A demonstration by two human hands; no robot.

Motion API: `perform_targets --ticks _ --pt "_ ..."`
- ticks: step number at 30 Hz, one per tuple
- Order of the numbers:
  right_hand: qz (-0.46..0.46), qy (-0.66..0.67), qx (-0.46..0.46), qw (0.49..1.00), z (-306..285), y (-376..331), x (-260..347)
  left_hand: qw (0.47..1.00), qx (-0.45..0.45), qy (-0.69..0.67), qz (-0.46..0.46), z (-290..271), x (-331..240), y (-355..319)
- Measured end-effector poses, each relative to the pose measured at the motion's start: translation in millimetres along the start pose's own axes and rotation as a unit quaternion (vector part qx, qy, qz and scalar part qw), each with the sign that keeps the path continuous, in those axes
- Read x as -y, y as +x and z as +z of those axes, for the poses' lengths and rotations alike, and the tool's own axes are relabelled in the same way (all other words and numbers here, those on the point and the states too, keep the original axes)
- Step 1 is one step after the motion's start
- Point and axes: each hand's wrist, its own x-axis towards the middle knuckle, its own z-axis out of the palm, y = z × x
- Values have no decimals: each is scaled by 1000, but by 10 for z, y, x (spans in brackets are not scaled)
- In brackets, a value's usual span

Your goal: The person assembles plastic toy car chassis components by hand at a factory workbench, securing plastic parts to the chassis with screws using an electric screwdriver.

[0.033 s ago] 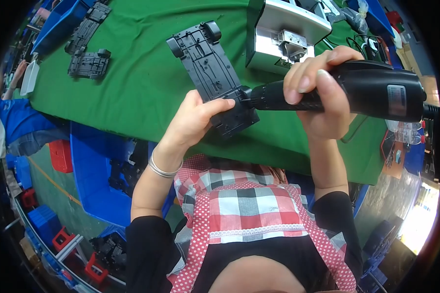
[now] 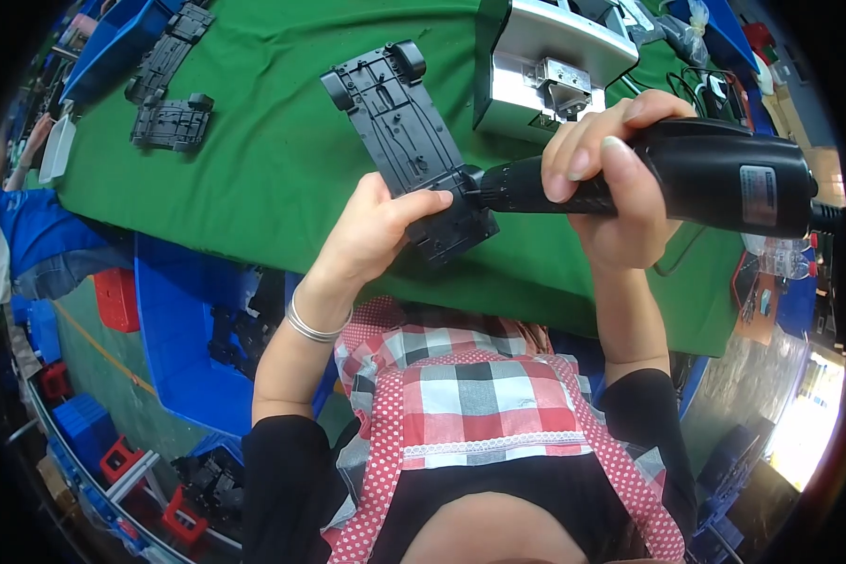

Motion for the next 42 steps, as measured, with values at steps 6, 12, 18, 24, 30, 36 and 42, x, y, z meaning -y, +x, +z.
perform_targets --ticks 6,12,18,24,30,36,42 --pt "-2 -88 63 994 49 -20 12 999 -1 -9 31 77 96 28" --pt "-6 44 101 994 -61 73 94 997 13 -76 11 20 124 4" --pt "-124 -39 -51 990 -463 368 214 994 68 -53 -63 -81 45 -63" --pt "-147 -223 -125 955 -279 458 2 998 57 -20 -22 -82 94 -17" --pt "7 84 -33 996 -244 201 108 999 43 -21 7 -44 107 39" --pt "-10 47 23 999 -34 8 45 999 45 10 7 -42 129 46" --pt "-34 -14 66 997 26 -67 20 999 11 10 38 32 163 22"
